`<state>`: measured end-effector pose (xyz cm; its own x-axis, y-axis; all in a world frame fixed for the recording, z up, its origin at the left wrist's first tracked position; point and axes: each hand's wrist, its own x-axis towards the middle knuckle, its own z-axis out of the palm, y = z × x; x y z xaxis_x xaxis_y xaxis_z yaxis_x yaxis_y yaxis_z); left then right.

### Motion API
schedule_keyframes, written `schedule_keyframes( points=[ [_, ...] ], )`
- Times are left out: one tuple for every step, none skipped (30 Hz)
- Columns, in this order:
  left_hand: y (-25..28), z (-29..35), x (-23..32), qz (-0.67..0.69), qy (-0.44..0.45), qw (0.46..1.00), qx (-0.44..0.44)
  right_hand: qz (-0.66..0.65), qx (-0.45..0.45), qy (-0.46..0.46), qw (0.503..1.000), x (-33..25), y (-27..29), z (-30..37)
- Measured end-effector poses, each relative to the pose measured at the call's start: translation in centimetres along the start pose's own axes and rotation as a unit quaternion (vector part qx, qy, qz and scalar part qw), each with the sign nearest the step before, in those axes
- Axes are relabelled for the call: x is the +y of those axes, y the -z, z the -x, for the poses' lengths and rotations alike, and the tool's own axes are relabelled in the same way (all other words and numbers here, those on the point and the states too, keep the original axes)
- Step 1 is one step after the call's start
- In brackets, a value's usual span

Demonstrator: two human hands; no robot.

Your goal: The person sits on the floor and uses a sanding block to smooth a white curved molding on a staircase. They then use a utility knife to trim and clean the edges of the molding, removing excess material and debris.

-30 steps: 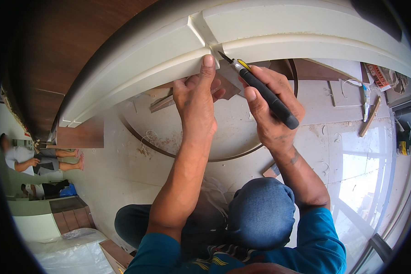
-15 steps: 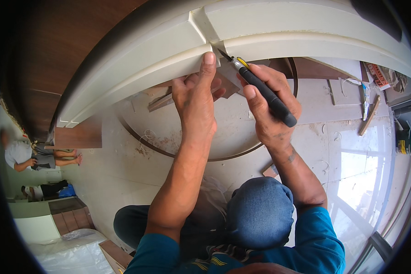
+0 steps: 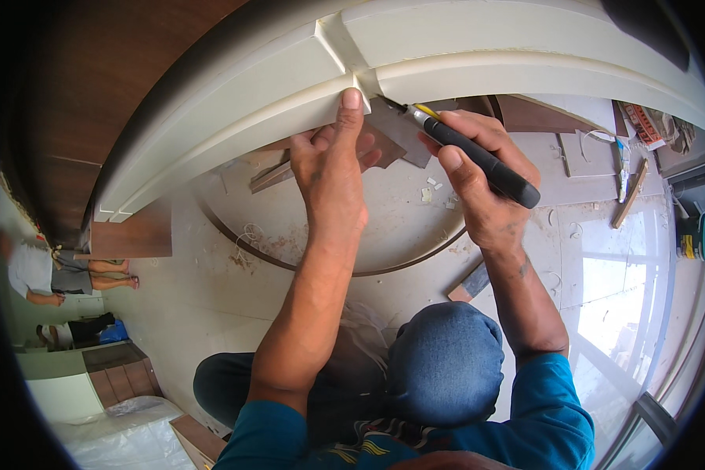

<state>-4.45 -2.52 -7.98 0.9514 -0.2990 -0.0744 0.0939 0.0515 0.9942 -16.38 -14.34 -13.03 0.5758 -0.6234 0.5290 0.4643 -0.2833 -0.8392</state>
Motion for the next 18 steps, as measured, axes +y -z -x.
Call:
schedule_keyframes(
  points=[
    [0.0, -0.1, 0.0, 0.0, -0.003, 1.0, 0.001, -0.019, 0.021, -0.016, 0.999, -0.1, -0.2, -0.1],
    [0.0, -0.1, 0.0, 0.0, -0.005, 1.0, 0.003, -0.038, 0.041, -0.033, 0.998, -0.3, -0.6, -0.2],
    [0.0, 0.0, 0.0, 0.001, -0.002, 1.0, 0.001, -0.058, 0.062, -0.049, 0.995, -0.4, -1.1, -0.3],
    [0.0, 0.0, 0.0, 0.002, 0.002, 1.0, 0.0, -0.057, 0.061, -0.053, 0.995, -0.5, -1.4, -0.2],
    [0.0, 0.0, 0.1, 0.002, 0.005, 1.0, 0.0, -0.057, 0.06, -0.057, 0.995, -0.6, -1.7, -0.1],
    [0.1, 0.0, 0.1, 0.011, 0.004, 1.0, 0.0, -0.058, 0.059, -0.06, 0.995, -0.7, -2.0, 0.0],
    [0.2, -0.2, 0.0, 0.019, 0.003, 1.0, 0.001, -0.051, 0.062, -0.046, 0.996, -0.8, -2.3, 0.1],
    [0.1, -0.3, -0.1, 0.029, 0.002, 1.0, 0.001, -0.043, 0.064, -0.032, 0.996, -0.8, -2.6, 0.2],
    [0.1, -0.4, -0.2, 0.029, 0.002, 1.0, 0.001, -0.035, 0.067, -0.017, 0.997, -0.7, -2.7, 0.3],
    [0.0, -0.4, -0.2, 0.03, 0.002, 1.0, 0.0, -0.023, 0.064, -0.004, 0.998, -0.6, -2.8, 0.3],
    [0.1, -0.4, -0.2, 0.029, 0.002, 1.0, 0.001, -0.021, 0.066, -0.004, 0.998, -0.6, -2.9, 0.3],
    [0.2, -0.3, -0.2, 0.028, 0.002, 1.0, 0.001, -0.02, 0.068, -0.003, 0.997, -0.6, -3.1, 0.3],
    [0.2, -0.3, -0.2, 0.027, 0.002, 1.0, 0.0, -0.018, 0.07, -0.002, 0.997, -0.6, -3.2, 0.3],
    [0.2, -0.3, -0.1, 0.028, 0.002, 1.0, -0.001, -0.021, 0.074, -0.002, 0.997, -0.5, -3.3, 0.3],
    [0.1, -0.3, -0.1, 0.029, 0.001, 1.0, -0.003, -0.025, 0.079, -0.002, 0.997, -0.3, -3.5, 0.4],
    [0.1, -0.3, -0.1, 0.031, 0.0, 1.0, -0.004, -0.028, 0.083, -0.002, 0.996, -0.2, -3.6, 0.4],
    [0.2, -0.2, -0.1, 0.031, -0.002, 1.0, -0.004, -0.024, 0.083, 0.002, 0.996, -0.1, -3.8, 0.4],
    [0.2, -0.2, 0.0, 0.03, -0.002, 1.0, -0.004, -0.02, 0.083, 0.006, 0.996, 0.0, -3.9, 0.4]
  ],
)
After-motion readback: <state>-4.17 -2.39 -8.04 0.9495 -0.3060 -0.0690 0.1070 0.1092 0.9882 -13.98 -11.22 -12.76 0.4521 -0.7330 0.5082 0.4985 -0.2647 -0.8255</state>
